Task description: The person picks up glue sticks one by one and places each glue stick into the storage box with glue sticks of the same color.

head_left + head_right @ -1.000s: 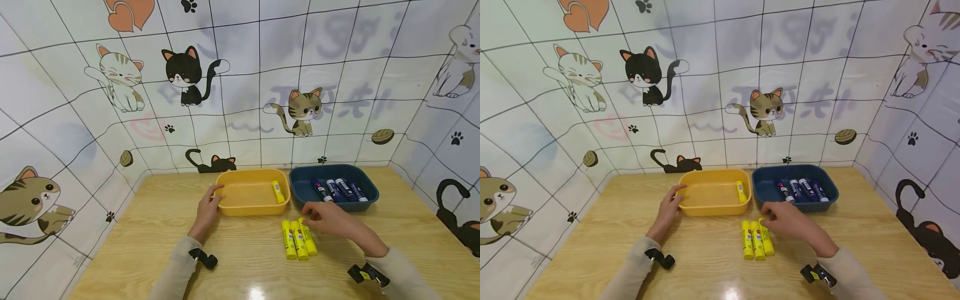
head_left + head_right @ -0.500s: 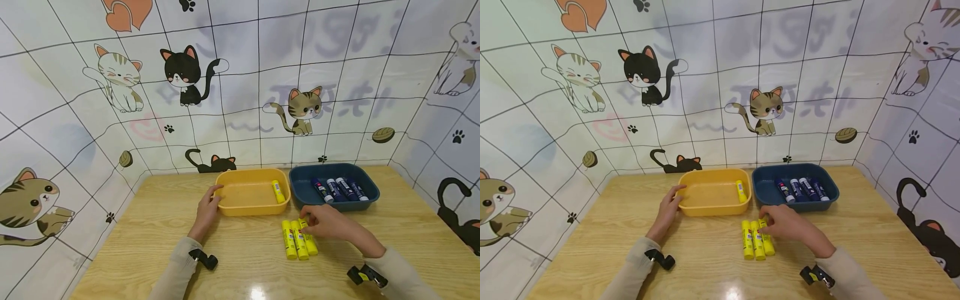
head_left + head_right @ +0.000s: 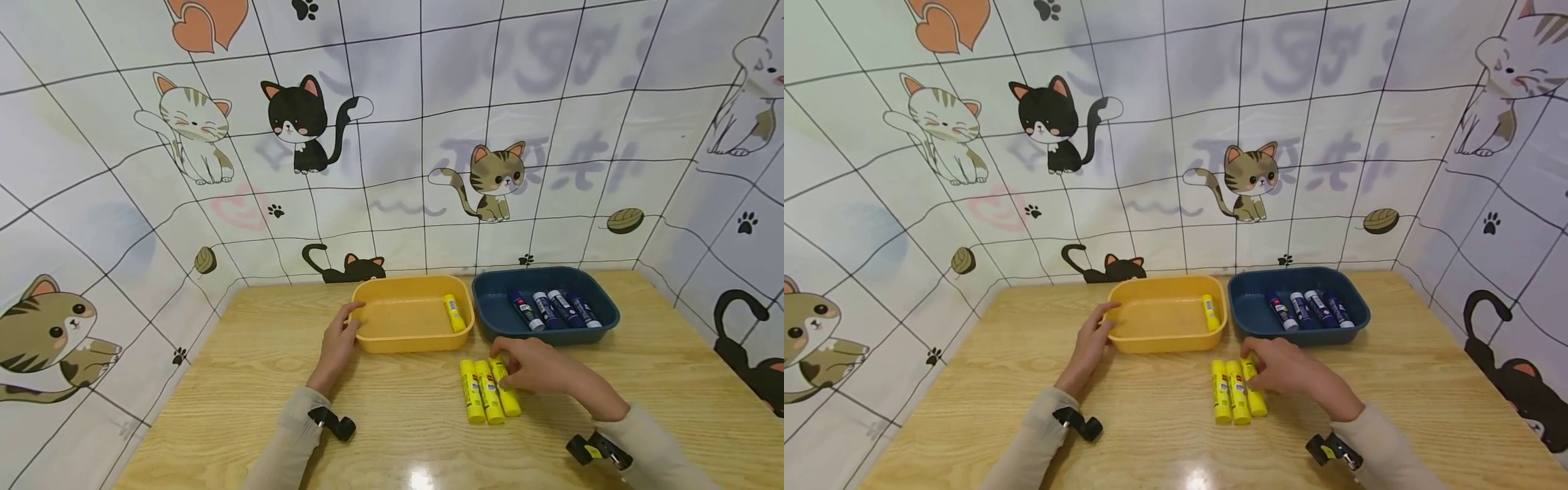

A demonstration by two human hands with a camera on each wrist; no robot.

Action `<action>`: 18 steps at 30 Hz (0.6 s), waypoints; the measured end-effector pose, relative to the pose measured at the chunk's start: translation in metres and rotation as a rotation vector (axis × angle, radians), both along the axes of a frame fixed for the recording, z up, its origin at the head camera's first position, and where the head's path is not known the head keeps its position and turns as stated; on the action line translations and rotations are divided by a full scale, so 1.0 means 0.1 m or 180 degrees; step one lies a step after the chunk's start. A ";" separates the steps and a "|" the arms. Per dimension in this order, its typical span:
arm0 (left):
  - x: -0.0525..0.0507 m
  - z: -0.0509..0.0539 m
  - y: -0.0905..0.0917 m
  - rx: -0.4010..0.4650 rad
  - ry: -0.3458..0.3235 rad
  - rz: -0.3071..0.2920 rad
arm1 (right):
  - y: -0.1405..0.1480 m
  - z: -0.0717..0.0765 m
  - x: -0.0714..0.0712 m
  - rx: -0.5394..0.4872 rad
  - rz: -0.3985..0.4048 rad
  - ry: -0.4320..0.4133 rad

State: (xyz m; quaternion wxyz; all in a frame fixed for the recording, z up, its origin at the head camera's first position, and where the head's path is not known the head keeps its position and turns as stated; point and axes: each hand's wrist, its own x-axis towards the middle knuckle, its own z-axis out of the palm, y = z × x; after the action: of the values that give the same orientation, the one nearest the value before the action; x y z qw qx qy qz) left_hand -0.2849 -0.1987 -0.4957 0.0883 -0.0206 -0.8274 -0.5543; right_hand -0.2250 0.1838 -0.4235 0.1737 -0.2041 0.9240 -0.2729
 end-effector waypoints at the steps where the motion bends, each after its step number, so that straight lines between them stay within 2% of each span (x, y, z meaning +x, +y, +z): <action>1: 0.00 0.00 0.00 0.0004 -0.0002 -0.0004 | 0.01 0.01 0.00 -0.0012 -0.0008 -0.0040; 7: 0.01 0.00 -0.01 -0.0008 -0.0011 0.0016 | 0.03 0.05 0.01 -0.0088 -0.0107 -0.0329; 18: 0.00 0.00 0.00 -0.0036 -0.0006 0.0045 | 0.05 0.11 0.03 0.0050 -0.0200 -0.0432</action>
State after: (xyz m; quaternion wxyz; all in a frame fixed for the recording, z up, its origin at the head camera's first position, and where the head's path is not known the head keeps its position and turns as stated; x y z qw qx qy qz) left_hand -0.2851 -0.1984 -0.4955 0.0913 -0.0147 -0.8307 -0.5490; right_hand -0.2220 0.1884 -0.4121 0.2289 -0.1547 0.9181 -0.2842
